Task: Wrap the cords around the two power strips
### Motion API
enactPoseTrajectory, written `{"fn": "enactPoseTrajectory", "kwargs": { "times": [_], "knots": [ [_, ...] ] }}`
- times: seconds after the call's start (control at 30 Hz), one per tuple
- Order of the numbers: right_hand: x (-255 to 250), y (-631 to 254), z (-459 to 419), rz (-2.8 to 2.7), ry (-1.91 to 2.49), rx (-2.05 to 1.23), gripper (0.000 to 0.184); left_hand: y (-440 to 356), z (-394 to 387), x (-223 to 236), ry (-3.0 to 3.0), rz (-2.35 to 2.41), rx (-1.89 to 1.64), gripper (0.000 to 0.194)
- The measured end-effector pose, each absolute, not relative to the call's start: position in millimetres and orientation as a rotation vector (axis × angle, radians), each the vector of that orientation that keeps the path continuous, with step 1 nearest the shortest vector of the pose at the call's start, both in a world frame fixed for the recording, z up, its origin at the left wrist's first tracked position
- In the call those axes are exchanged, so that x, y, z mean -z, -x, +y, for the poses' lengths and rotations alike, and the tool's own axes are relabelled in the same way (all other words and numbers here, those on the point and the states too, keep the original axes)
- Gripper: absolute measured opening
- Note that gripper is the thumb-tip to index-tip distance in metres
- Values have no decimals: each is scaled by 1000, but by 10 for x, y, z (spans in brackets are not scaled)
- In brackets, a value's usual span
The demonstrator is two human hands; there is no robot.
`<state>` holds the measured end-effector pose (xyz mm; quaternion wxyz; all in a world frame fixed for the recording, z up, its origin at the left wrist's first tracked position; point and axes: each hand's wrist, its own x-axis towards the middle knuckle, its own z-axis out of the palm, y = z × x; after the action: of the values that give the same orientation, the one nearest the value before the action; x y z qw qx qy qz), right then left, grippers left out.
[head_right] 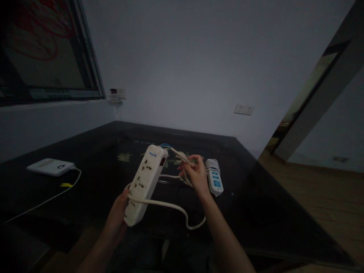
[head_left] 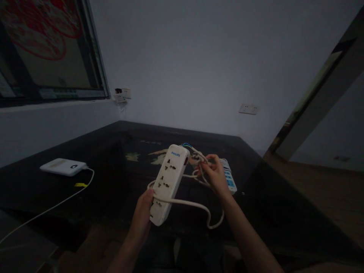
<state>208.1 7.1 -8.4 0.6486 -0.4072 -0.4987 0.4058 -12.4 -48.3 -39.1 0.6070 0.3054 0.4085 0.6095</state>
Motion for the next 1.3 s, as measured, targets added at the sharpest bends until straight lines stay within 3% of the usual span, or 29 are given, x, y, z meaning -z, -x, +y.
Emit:
{"fn": "enactPoseTrajectory", "kwargs": {
  "times": [0.2,0.4,0.8,1.07,1.3],
  "knots": [
    [95,-2096,87,-1108,690,-1182,54,95,-434,478,-466,912,-1385,32],
    [77,-2099,165,-933,622,-1099,37,47,-501,464,-483,843,-1190,41],
    [-151,-2517,89,-917,630,-868,31,91,-453,497,-387,827,-1189,38],
    [-79,-2739,137,-801,629,-740,26,165,-556,561,-581,636,-1172,73],
    [67,-3236,316,-627,658,-613,18,188,-704,432,-722,579,-1146,82]
  ]
}}
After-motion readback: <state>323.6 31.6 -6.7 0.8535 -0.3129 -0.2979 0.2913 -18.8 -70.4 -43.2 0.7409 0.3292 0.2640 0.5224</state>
